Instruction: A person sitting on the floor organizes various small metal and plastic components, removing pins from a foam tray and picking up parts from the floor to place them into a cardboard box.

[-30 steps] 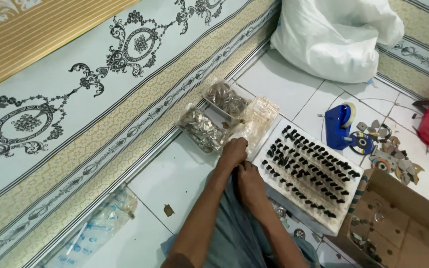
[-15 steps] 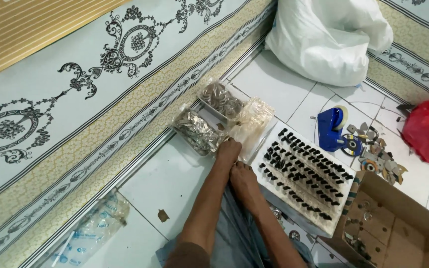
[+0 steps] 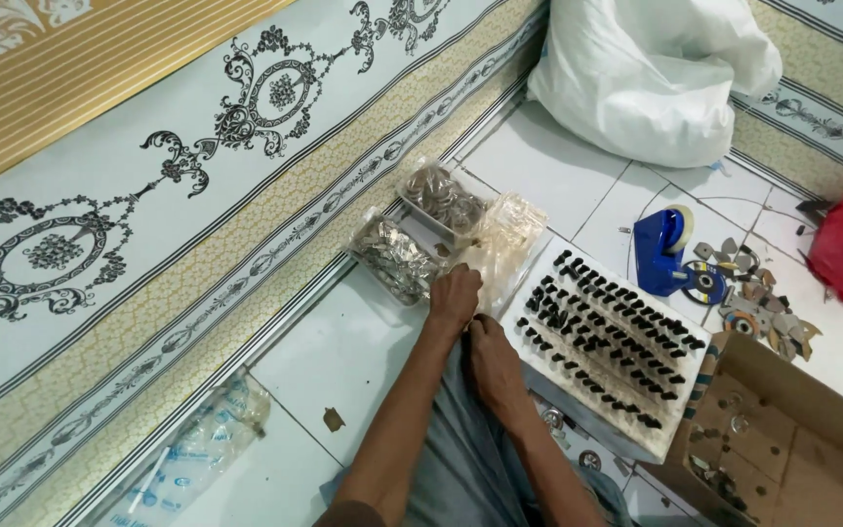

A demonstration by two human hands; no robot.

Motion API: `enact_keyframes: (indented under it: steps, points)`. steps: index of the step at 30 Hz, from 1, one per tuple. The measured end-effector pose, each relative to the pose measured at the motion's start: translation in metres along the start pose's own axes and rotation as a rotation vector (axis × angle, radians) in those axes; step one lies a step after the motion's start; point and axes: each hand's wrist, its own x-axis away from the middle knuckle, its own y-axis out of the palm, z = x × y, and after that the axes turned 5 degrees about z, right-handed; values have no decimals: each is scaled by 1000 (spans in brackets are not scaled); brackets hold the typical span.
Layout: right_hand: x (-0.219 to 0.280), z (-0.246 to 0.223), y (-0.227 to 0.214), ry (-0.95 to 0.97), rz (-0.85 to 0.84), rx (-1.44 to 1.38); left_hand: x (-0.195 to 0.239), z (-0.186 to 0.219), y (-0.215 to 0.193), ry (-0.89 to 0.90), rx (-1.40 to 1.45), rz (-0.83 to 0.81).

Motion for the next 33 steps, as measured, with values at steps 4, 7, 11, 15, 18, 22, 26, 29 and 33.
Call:
enact_keyframes:
  steps: [4,7,11,15,18,22,26,29,33]
  points:
    - [12,17,24,25,236,-21,18,23,-58,-47,210,71]
    - [12,17,10,138,412,-364,33,40,-83,-199,447,201]
    - [14,8,-29,413,455,-705,55,66,-103,-357,700,382]
    - [18,-20,-96,440,410,-801,78,98,-111,-456,865,430]
    - [28,6,-88,321,475,-760,97,106,-90,-515,899,419]
    - [62,26,-109,185,625,-650,130,151,-125,-339,825,476]
    - [101,50,-127,218,609,-796,156,188,-144,12,709,522]
    - [124,99,-131,284,501,-957,164,186,-119,110,728,411]
    - [146,129,-156,376,471,-1079,177,215,-130,59,993,11]
